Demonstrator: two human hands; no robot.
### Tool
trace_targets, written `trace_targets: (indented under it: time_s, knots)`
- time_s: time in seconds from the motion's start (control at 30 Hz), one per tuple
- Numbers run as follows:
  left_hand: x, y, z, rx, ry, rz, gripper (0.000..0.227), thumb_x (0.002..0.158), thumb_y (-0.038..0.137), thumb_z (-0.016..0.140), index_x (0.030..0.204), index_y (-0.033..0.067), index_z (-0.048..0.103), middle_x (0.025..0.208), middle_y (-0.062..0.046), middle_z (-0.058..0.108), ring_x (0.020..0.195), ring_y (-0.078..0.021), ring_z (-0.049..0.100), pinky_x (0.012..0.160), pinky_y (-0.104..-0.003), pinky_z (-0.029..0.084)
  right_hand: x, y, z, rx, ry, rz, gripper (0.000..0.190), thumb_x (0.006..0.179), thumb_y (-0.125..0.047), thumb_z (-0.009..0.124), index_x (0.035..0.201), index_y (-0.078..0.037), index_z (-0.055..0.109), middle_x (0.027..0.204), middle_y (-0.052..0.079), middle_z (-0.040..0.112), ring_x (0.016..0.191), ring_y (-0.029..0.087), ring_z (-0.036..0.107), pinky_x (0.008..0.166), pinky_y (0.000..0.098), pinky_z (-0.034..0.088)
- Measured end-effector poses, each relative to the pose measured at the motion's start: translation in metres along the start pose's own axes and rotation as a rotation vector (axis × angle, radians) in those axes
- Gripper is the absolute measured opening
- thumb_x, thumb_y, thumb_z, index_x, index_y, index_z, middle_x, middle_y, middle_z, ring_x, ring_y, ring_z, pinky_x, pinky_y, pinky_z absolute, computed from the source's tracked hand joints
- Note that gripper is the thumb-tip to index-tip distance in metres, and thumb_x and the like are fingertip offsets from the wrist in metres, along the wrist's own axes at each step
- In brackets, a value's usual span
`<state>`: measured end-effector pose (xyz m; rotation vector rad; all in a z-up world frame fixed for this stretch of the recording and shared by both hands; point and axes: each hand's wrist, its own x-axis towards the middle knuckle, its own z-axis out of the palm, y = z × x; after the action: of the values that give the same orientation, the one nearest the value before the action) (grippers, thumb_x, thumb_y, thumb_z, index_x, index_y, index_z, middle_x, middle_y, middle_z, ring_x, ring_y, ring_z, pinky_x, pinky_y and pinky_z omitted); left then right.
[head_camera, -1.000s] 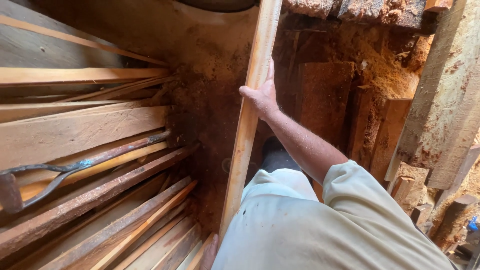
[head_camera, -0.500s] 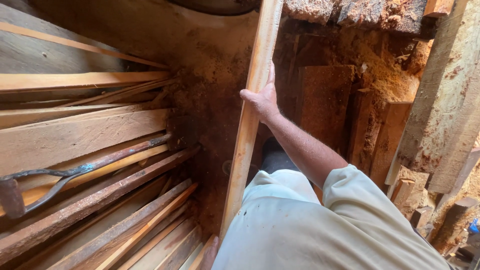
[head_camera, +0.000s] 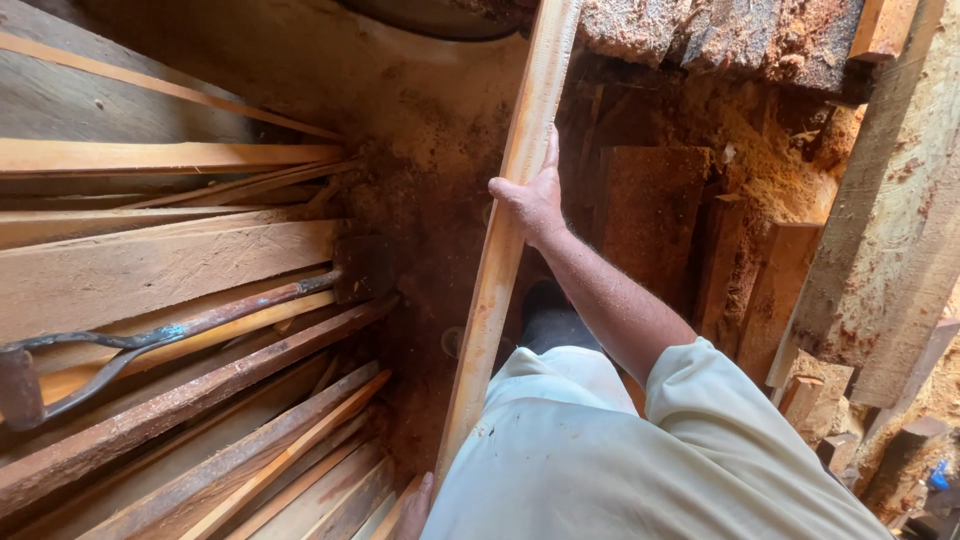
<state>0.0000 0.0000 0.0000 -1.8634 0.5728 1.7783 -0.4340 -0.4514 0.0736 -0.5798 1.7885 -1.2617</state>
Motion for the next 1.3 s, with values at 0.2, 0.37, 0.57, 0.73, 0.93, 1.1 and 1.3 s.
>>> trace_targets:
  time_s: [0.2, 0.37, 0.57, 0.73, 0.93, 1.1, 1.3]
  knots:
    - [-0.102, 0.177, -0.02, -0.034, -0.02, -0.039, 0.067, 0.08, 0.057, 0.03, 0.12, 0.0115, 0.059, 0.125, -0.007, 0.055, 0.118, -0.0197, 0.05, 0.098, -0.026, 0.033, 0.005, -0.015, 0.002, -0.015, -0.009, 0.088, 0.102, 0.053, -0.017, 0.066, 0.137, -0.018, 0.008, 0.128, 0.011, 0.04, 0.1, 0.021, 0.052, 0.073, 0.0295, 0.054]
    - [-0.125, 0.203, -0.024, -0.109, 0.0, -0.11, 0.066, 0.08, 0.056, 0.033, 0.117, 0.0102, 0.062, 0.121, -0.006, 0.06, 0.114, -0.0203, 0.052, 0.096, -0.028, 0.035, 0.007, -0.02, 0.003, -0.037, 0.0, 0.113, 0.101, 0.054, -0.016, 0.065, 0.137, -0.016, 0.007, 0.127, 0.012, 0.041, 0.099, 0.021, 0.053, 0.072, 0.0284, 0.053]
    - [-0.126, 0.206, -0.025, -0.063, -0.018, -0.08, 0.068, 0.081, 0.057, 0.028, 0.129, 0.012, 0.047, 0.134, -0.003, 0.046, 0.125, -0.0169, 0.042, 0.103, -0.026, 0.029, 0.012, -0.021, 0.005, -0.01, 0.008, 0.096, 0.102, 0.055, -0.014, 0.064, 0.138, -0.013, 0.005, 0.127, 0.012, 0.041, 0.097, 0.019, 0.053, 0.073, 0.0277, 0.051]
    - [-0.108, 0.193, -0.021, -0.079, -0.011, -0.029, 0.069, 0.08, 0.057, 0.03, 0.128, 0.0118, 0.047, 0.134, -0.004, 0.045, 0.126, -0.0168, 0.04, 0.104, -0.027, 0.028, 0.016, -0.019, 0.004, 0.013, 0.005, 0.078, 0.101, 0.055, -0.013, 0.064, 0.138, -0.014, 0.007, 0.125, 0.012, 0.043, 0.092, 0.018, 0.055, 0.069, 0.0272, 0.052]
    - [-0.122, 0.21, -0.02, -0.152, 0.007, -0.016, 0.066, 0.08, 0.054, 0.033, 0.126, 0.0107, 0.051, 0.131, -0.004, 0.049, 0.123, -0.0176, 0.043, 0.103, -0.027, 0.03, 0.025, -0.015, 0.002, 0.051, 0.002, 0.045, 0.102, 0.054, -0.011, 0.066, 0.137, -0.013, 0.008, 0.126, 0.011, 0.042, 0.097, 0.018, 0.052, 0.072, 0.0273, 0.051]
    - [-0.1, 0.195, -0.017, -0.16, 0.025, 0.004, 0.068, 0.079, 0.055, 0.035, 0.128, 0.009, 0.046, 0.135, -0.004, 0.043, 0.127, -0.0165, 0.038, 0.106, -0.026, 0.026, 0.03, -0.018, 0.001, -0.006, 0.001, 0.051, 0.102, 0.055, -0.015, 0.066, 0.138, -0.014, 0.007, 0.126, 0.012, 0.043, 0.099, 0.019, 0.053, 0.076, 0.0276, 0.051]
    - [-0.097, 0.199, -0.016, -0.188, 0.05, 0.07, 0.062, 0.08, 0.049, 0.039, 0.122, 0.0051, 0.053, 0.129, -0.007, 0.05, 0.124, -0.0167, 0.044, 0.102, -0.025, 0.031, 0.037, -0.02, 0.001, 0.036, -0.003, 0.058, 0.101, 0.055, -0.012, 0.065, 0.138, -0.015, 0.006, 0.123, 0.012, 0.044, 0.089, 0.018, 0.055, 0.067, 0.0276, 0.053]
